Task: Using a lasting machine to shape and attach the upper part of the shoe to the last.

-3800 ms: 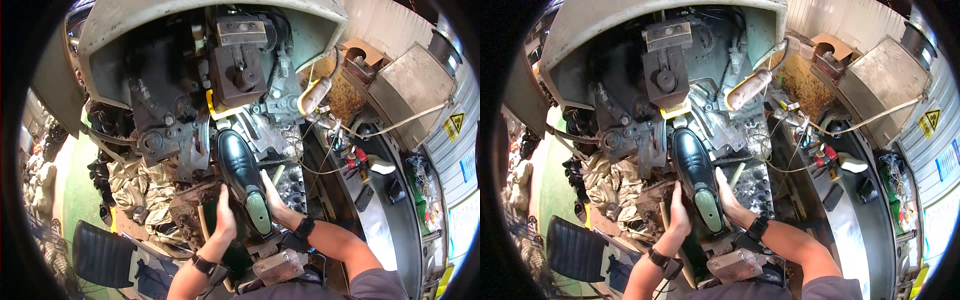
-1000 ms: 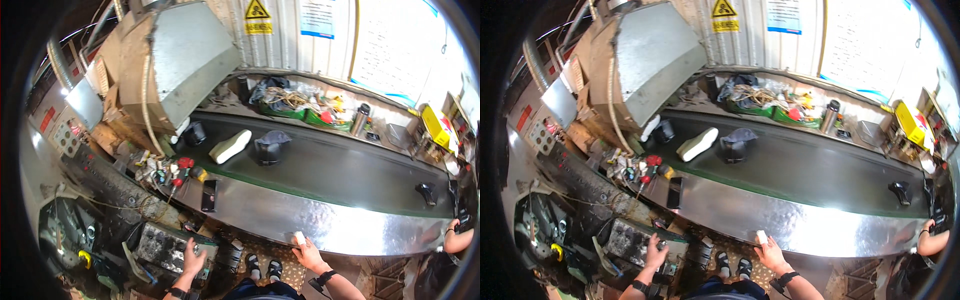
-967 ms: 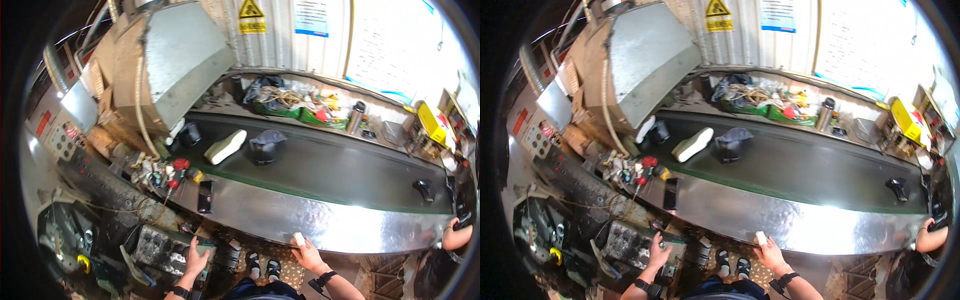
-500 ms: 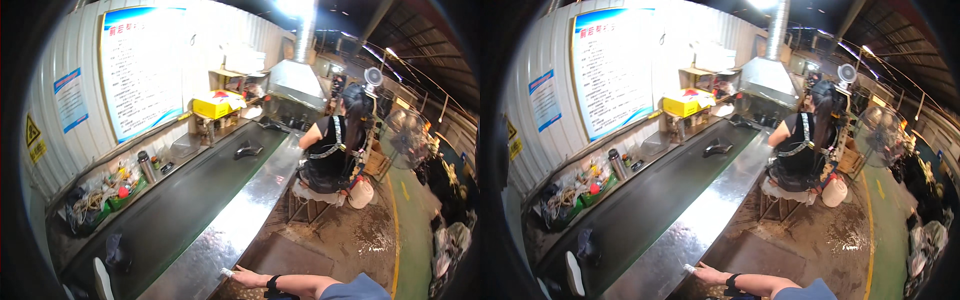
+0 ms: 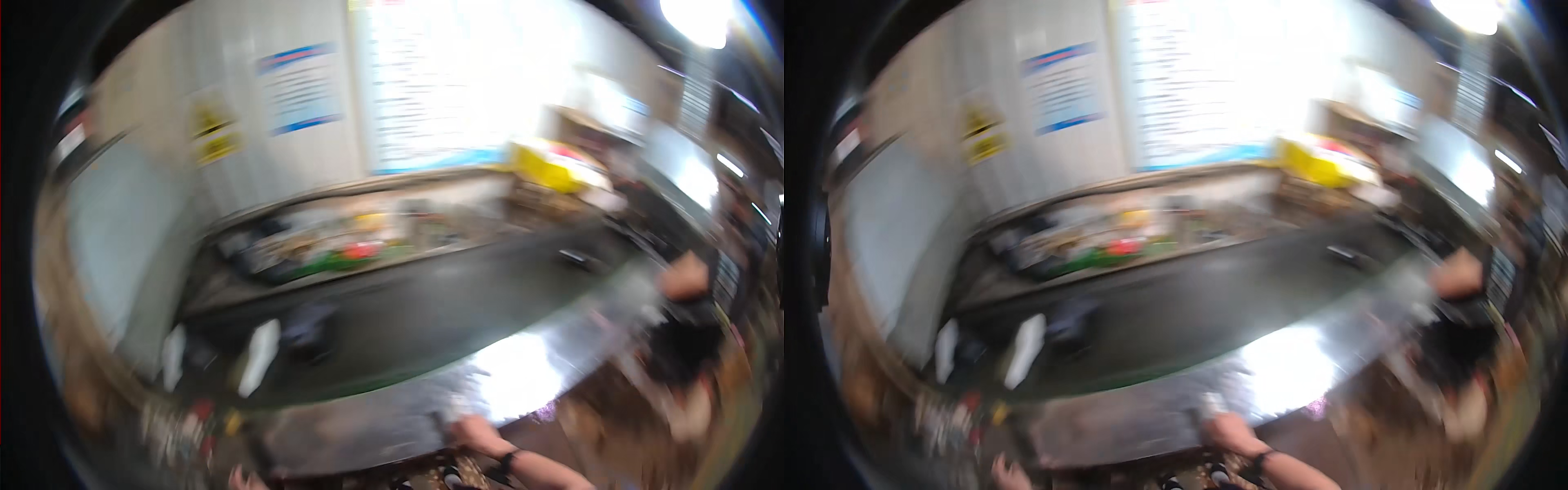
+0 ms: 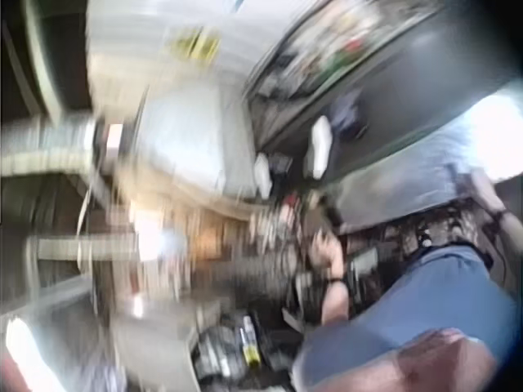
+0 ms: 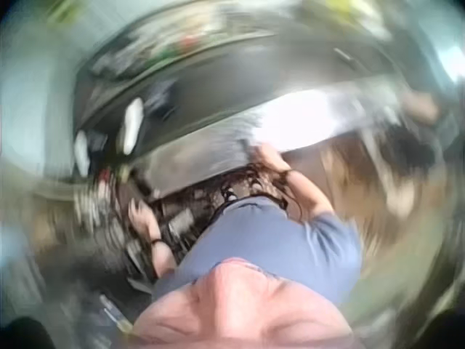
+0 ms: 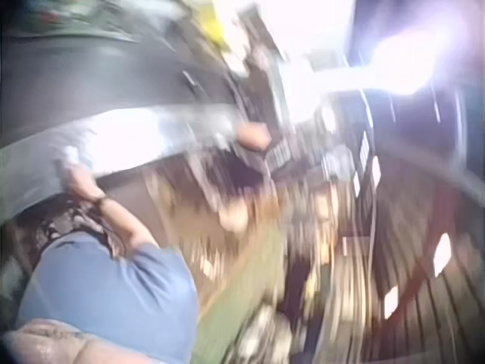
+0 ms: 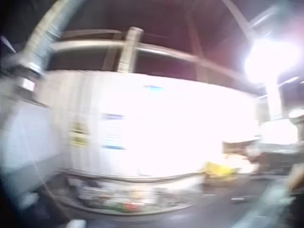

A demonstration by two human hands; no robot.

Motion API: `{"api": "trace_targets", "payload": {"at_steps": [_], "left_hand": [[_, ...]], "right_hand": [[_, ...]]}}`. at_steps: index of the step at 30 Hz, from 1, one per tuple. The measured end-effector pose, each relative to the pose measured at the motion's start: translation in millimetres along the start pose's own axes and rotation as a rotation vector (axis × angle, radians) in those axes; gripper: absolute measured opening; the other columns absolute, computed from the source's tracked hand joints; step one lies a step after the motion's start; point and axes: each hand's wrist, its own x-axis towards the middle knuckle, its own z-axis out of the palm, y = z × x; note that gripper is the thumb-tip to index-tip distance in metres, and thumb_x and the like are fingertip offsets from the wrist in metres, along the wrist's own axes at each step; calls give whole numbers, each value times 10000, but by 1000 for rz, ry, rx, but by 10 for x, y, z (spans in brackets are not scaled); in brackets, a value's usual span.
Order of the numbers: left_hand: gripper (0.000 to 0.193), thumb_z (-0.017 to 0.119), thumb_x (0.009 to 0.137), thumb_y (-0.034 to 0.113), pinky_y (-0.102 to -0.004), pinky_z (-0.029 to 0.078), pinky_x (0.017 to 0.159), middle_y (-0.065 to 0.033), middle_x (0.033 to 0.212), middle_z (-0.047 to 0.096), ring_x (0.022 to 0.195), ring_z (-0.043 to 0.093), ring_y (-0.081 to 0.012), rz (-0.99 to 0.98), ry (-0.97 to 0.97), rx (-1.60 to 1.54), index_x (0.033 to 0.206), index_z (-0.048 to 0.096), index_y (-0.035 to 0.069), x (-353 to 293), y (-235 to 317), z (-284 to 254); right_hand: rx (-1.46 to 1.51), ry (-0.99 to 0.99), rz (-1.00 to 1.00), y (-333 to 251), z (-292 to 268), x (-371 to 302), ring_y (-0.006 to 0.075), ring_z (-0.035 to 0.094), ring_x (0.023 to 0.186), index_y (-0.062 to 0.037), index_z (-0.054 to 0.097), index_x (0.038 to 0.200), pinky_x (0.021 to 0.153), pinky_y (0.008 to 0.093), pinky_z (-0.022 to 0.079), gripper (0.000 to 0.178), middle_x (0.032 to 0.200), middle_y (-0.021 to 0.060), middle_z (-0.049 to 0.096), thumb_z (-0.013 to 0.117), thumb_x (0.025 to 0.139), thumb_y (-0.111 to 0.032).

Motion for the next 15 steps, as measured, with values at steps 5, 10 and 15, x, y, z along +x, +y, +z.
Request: {"api": "trace_targets", "payload": {"at_steps": [5,10,15], "left_hand": [[338,673,795,-73,-374,535,965,-180,1288,578,1209,572,-355,-312,89,-102,1112,697,41,-314,572,-723],[494,718,701,12,-488,305,1177,-241,1446,478,1382,405,-431,-401,187,425,1189,678,75,-762,653,-2430],[486,669,687,32,-548,325,1146,-249,1324,561,1319,451,-452,-214,463,810,1173,658,20,-515,990,-3115]], "right_hand": [[138,128,41,-62,-169,-64,451,650,737,-51,672,1212,651,520,502,341,844,224,685,510,1002,-265],[140,45,-164,13,-152,-144,488,646,790,8,673,1196,676,518,502,347,931,285,690,468,1031,-218],[138,194,-270,791,339,177,399,642,714,-15,647,1010,617,523,504,177,803,205,645,577,906,-141]]}}
